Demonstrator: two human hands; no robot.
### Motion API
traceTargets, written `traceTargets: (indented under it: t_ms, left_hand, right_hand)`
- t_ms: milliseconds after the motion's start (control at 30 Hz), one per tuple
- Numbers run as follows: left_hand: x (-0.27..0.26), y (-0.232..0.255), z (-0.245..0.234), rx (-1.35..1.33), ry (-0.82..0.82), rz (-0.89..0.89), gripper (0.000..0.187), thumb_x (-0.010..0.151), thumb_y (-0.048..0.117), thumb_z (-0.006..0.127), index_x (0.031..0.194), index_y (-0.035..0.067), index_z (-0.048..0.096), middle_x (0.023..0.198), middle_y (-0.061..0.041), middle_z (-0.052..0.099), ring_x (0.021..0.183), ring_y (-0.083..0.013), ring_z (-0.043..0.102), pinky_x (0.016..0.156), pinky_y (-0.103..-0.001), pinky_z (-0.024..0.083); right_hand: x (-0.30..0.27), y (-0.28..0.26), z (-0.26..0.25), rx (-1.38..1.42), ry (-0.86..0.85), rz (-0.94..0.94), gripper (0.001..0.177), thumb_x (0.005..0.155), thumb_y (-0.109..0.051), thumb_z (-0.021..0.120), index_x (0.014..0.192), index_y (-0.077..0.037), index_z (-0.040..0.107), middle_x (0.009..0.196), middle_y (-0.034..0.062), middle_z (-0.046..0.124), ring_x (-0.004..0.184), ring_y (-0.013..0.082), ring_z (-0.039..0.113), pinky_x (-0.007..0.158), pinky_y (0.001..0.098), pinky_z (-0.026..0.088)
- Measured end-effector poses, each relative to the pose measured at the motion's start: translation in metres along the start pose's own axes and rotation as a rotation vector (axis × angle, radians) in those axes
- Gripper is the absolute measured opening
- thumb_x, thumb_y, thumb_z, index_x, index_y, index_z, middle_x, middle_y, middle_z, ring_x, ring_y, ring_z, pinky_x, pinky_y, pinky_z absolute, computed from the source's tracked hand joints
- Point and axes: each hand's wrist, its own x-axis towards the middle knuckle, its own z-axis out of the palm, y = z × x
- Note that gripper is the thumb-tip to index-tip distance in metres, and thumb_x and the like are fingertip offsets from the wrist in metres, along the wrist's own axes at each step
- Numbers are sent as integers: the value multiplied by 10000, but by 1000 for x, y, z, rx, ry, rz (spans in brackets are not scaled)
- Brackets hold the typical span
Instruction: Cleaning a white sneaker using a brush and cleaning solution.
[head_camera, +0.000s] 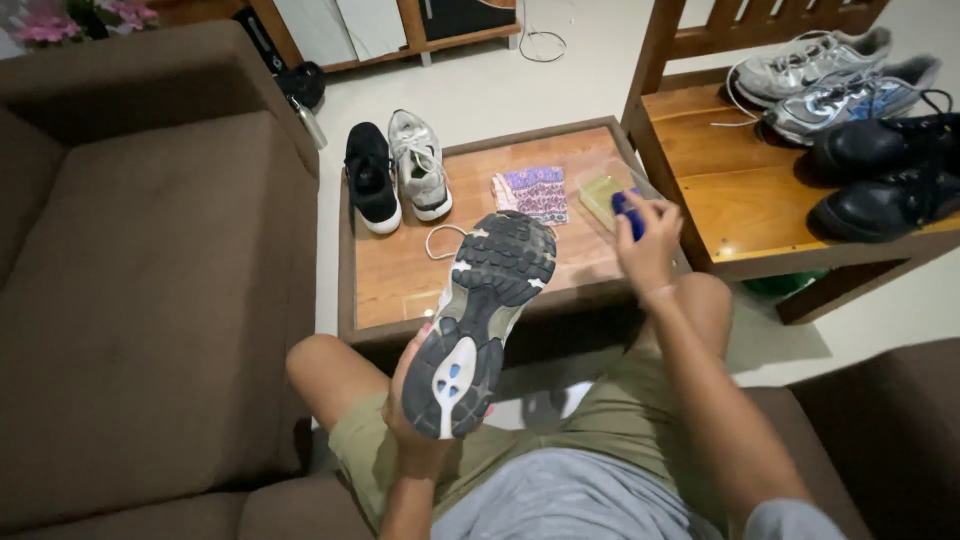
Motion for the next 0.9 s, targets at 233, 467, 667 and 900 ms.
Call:
traceTargets:
  t_ms: [233,467,667,900]
  left_hand:
    - [67,-26,-63,1257,40,636,798,735,143,849,1450,25,517,1471,-227,513,1400,-355,522,1209,-457,423]
    - [89,-52,-117,1024,360,273,1226,400,69,1072,1476,34,485,1365,-136,616,1285,-188,559,1176,-388,389]
    - [85,-29,-81,892,343,124,957,629,0,921,1467,34,460,1411,-154,620,1297,-227,584,1146,-368,447]
    - [83,-18,-47,949,23,238,885,710,29,858,1495,13,448,1563,-200,488,1458,-281,473,1217,-372,372]
  right_hand:
    - [89,132,55,-379,-122,122,373,919,-294,684,1286,-358,700,1211,131,508,1150,414,517,1004,574,412]
    - [104,183,85,-580,-242,221,363,895,-374,750,1245,-443,687,1277,80,511,1209,366,534,960,521,491]
    - [65,61,60,-102,-44,245,340,960,-113,652,1298,-132,692,1233,189,438,1184,379,430,1056,499,404]
    - [-81,-122,47,271,-359,-355,372,966,-117,617,1335,-117,667,1037,122,639,1181,337,522,1109,464,406]
